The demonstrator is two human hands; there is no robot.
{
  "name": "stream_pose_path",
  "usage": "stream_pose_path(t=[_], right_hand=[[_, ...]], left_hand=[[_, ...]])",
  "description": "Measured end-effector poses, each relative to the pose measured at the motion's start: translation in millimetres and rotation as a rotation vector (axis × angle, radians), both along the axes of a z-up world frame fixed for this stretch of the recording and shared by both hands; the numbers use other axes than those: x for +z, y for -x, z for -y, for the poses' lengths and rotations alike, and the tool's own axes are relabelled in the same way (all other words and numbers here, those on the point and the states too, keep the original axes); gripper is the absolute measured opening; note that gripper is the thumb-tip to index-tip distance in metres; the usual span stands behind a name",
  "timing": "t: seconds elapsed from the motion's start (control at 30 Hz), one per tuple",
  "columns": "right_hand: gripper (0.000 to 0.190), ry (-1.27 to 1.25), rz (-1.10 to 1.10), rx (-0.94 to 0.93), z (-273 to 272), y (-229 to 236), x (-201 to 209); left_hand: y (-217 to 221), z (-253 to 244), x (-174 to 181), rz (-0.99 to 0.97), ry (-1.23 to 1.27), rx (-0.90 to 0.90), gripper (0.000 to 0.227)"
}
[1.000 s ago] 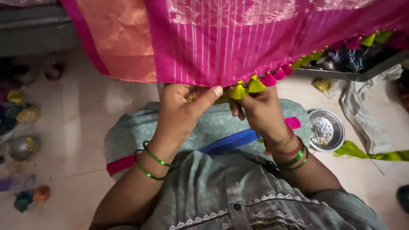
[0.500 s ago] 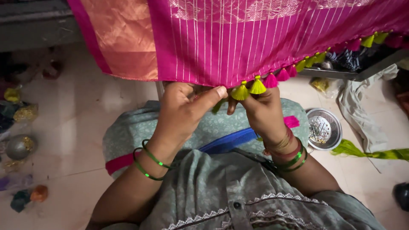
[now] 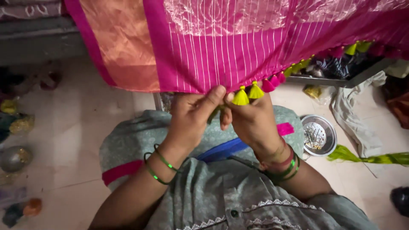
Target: Manually attaching decorative tassels and beads to the edge of a pink saree.
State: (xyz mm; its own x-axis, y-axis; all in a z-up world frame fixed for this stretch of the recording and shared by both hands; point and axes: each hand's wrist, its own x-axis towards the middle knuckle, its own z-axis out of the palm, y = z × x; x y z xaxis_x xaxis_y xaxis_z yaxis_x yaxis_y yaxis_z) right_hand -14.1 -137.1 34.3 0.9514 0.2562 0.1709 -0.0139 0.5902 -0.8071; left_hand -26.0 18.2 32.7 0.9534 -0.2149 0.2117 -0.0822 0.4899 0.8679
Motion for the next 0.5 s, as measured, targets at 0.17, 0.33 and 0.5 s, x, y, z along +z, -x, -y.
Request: stream_pose_path(t=[0.17, 0.33, 0.5], right_hand=[[0.011, 0.774, 0.405, -0.494, 13.5, 20.6, 16.8], [0.019, 1.120, 0.970, -0.886, 21.3, 22.6, 69.4], [0.021, 1.026, 0.980, -0.567, 19.5, 9.1, 70.9]], left_hand=[[-3.9, 1.3, -23.4, 0.025, -0.237, 0.162, 0.040], [-8.3, 5.1, -27.2, 0.065, -0.351, 0.260, 0.053], [-11.2, 13.6, 10.1, -0.224, 0.006, 0.119, 0.018]])
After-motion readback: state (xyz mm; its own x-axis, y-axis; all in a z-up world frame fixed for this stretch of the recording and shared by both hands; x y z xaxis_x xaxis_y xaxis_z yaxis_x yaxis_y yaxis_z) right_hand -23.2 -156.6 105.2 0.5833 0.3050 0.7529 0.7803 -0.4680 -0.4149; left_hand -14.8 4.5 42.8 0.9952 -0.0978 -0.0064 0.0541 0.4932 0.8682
